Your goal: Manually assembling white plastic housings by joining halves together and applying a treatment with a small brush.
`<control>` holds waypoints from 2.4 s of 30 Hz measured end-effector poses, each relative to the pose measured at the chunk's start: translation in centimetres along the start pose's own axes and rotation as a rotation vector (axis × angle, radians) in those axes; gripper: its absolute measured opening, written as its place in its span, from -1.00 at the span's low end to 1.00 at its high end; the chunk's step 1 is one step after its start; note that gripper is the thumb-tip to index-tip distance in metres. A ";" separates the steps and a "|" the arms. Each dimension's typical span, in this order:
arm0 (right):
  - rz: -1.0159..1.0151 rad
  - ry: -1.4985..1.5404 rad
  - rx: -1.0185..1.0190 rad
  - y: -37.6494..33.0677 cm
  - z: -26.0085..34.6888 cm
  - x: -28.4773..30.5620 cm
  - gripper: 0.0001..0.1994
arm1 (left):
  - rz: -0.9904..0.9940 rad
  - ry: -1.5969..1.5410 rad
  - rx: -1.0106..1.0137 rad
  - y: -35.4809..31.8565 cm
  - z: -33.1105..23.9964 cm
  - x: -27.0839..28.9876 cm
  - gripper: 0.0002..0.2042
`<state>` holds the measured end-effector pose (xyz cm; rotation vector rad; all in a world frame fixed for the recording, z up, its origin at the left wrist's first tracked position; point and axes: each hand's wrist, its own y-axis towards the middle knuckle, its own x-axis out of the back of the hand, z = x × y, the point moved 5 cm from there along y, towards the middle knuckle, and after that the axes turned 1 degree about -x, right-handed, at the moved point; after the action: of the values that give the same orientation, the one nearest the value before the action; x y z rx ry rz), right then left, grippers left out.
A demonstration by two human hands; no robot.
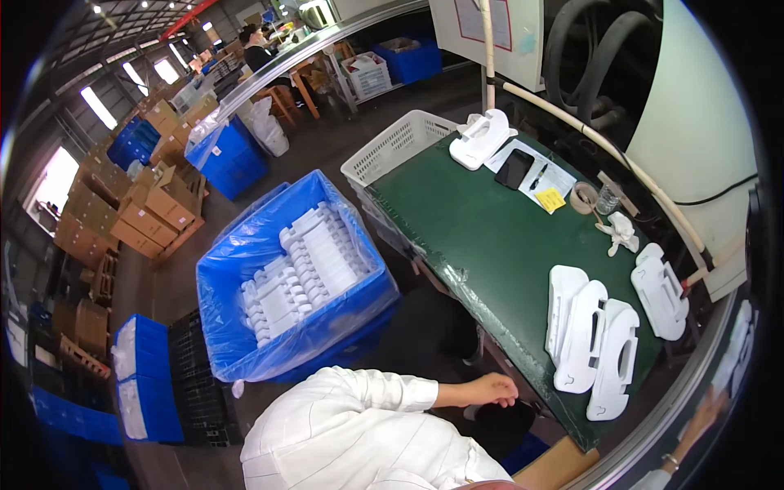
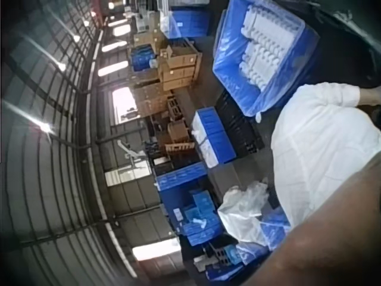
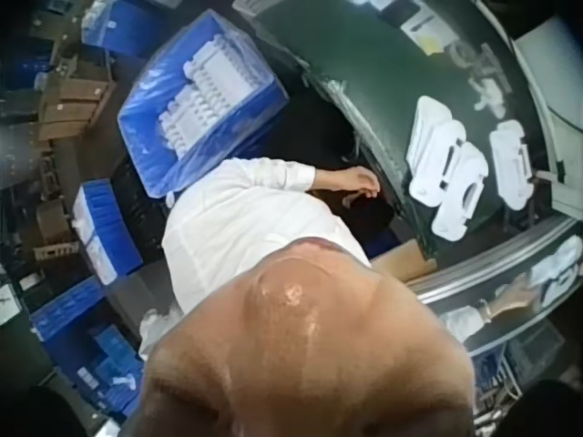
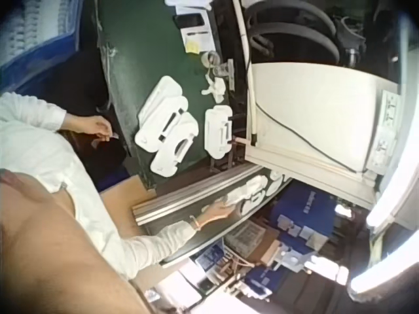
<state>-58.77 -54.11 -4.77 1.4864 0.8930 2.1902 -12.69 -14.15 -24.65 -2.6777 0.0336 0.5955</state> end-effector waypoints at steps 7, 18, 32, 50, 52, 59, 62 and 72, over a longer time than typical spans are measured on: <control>0.730 1.163 -0.335 -15.8 35.6 2.8 -0.68 | -0.160 -0.269 -0.503 -3.1 -6.1 4.3 -0.71; 1.314 1.653 -0.654 -36.5 54.0 2.9 -0.60 | -0.715 -0.183 -0.511 -15.0 -3.0 12.3 -0.71; 0.815 1.237 -0.620 -36.9 45.0 -1.2 -0.91 | -0.484 -0.331 -0.418 -15.8 -3.7 12.1 -0.58; 0.698 0.924 0.793 -32.0 53.5 5.0 -0.88 | -0.042 -0.920 -0.065 -16.2 -2.0 10.0 -0.52; 0.683 0.883 0.772 -32.0 53.1 4.5 -0.88 | -0.058 -0.890 -0.078 -15.7 -2.0 10.0 -0.51; 0.499 0.779 0.371 -30.4 49.6 3.5 -0.71 | -0.433 -0.391 -0.376 -15.0 -5.7 10.8 -0.47; 0.664 1.048 -0.035 -31.9 49.6 2.5 -0.71 | -0.528 -0.152 -0.384 -14.5 -5.4 11.0 -0.40; 0.890 0.962 0.057 -36.9 52.9 1.8 -0.45 | -0.614 -0.036 -0.393 -13.1 -4.0 10.0 -0.39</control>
<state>-13.24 -9.55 -14.74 0.8337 0.5312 3.6988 -0.55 -2.96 -20.55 -2.8112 -0.9669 0.4786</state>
